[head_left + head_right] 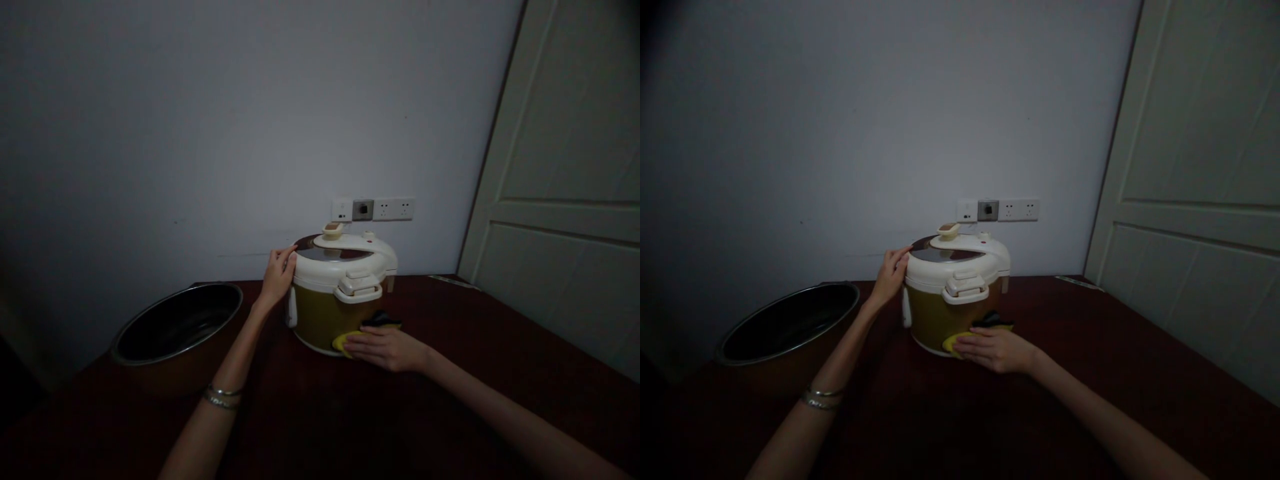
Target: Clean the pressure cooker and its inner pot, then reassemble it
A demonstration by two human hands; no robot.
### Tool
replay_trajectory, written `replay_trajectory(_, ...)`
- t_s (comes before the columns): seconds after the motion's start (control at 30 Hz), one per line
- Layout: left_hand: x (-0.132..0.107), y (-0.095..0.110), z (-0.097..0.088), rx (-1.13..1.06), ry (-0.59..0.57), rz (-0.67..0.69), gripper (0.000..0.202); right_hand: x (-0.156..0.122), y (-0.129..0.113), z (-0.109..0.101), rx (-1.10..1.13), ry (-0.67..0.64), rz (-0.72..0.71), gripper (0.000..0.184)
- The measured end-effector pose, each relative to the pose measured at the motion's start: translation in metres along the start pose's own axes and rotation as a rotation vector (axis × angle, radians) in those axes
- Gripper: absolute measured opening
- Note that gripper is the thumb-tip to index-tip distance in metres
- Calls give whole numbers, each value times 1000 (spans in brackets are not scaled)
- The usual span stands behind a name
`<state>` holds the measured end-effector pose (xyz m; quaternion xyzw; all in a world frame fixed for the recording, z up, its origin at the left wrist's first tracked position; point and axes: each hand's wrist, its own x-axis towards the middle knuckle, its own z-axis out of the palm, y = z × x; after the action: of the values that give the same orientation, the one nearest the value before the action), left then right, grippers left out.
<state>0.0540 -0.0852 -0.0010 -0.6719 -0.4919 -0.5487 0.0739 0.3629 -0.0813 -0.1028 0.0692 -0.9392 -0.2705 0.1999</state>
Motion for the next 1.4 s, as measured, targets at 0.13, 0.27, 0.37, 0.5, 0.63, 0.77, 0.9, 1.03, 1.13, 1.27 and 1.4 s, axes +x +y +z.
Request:
replay_trajectory(0.13, -1, 0, 1, 6, 14, -8, 40, 27, 13, -17, -45, 99, -11, 36)
replay_trajectory(0.27, -2, 1, 1, 10, 15, 7, 40, 68, 4, -12, -143, 194, 90, 35)
replay_trajectory(0.37, -2, 3, 0, 6, 18, 8, 41, 86, -11, 9, -156, 164, 35, 35)
replay_trajectory(0.5, -1, 3, -1, 4, 11, -1, 41, 69, -23, 32, -2, 28, -105, 38)
replay_trajectory(0.63, -2, 2, 1, 3, 21, 14, 41, 17, -18, 28, 153, -67, -49, 40)
replay_trajectory(0.77, -5, 2, 5, 20, 55, 15, 41, -15, -12, 19, 207, -107, 68, 42)
replay_trajectory(0.9, -7, 2, 7, 22, 53, 15, 44, -16, -12, 20, 195, -85, 61, 40)
replay_trajectory(1.03, -7, 4, 9, 38, 67, -3, 43, 0, -3, 4, 64, 87, 60, 39)
replay_trajectory(1.13, -8, 5, 10, 43, 81, -4, 43, 26, 8, -17, -66, 257, 139, 39)
replay_trajectory(1.27, -9, 6, 10, 42, 80, -11, 42, 72, 2, -18, -190, 297, 165, 36)
replay_trajectory(1.4, -8, 6, 9, 45, 67, -2, 43, 97, -31, 28, -209, 221, 128, 33)
